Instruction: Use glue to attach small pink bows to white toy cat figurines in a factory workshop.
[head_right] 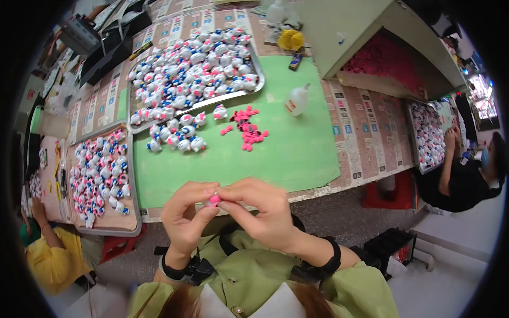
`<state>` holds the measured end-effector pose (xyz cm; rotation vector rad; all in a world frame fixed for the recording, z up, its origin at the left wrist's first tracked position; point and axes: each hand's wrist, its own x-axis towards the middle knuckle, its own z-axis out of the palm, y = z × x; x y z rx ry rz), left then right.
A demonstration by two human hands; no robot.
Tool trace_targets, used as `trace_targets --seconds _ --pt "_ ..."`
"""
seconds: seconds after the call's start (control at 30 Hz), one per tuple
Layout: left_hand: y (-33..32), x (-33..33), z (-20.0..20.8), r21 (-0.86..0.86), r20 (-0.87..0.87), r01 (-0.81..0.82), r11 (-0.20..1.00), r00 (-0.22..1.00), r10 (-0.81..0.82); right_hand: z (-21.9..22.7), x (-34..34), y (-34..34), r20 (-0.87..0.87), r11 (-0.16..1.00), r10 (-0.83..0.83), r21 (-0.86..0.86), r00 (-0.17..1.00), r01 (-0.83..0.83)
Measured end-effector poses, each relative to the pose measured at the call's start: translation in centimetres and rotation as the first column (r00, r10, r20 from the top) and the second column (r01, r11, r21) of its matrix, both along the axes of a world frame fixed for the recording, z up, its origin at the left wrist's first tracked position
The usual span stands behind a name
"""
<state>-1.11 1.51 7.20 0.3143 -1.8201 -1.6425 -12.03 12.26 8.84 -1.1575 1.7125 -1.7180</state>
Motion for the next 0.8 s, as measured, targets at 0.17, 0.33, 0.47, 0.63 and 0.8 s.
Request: trace_targets --seconds 0.17,0.33,0.47,0.63,0.8 --pt "-0.1 0.0 -0.2 -0.003 -0.02 0.009 1.0 1.0 -0.009 -0.1 0.1 -0.1 0.019 1.0 -0.002 0.002 1.0 0.002" --pt "-0.2 0.2 -0.6 0.003 -0.027 0.022 1.0 0.999 -0.022 -0.5 0.2 0.0 0.013 1.0 0.0 -0.007 1.0 0.0" --pt "0.2 0.2 -0.3 0.302 -0.016 0.033 0.953 0.999 -0.029 -0.6 -0.2 -0.5 -0.073 0.998 0.051 -0.029 0.996 -0.053" --pt "0.1 0.1 -1.0 0.784 -0.142 0.157 0.601 0.987 -0.073 -0.2 0.7 -1.1 -0.355 0.996 -0.049 0.054 0.934 0.073" --pt "-0.1 -0.2 -0.4 0.894 -0.207 0.234 0.382 0.972 -0.111 -0.6 0.3 -1.9 -0.43 0.992 -0.114 -0.004 0.896 0.125"
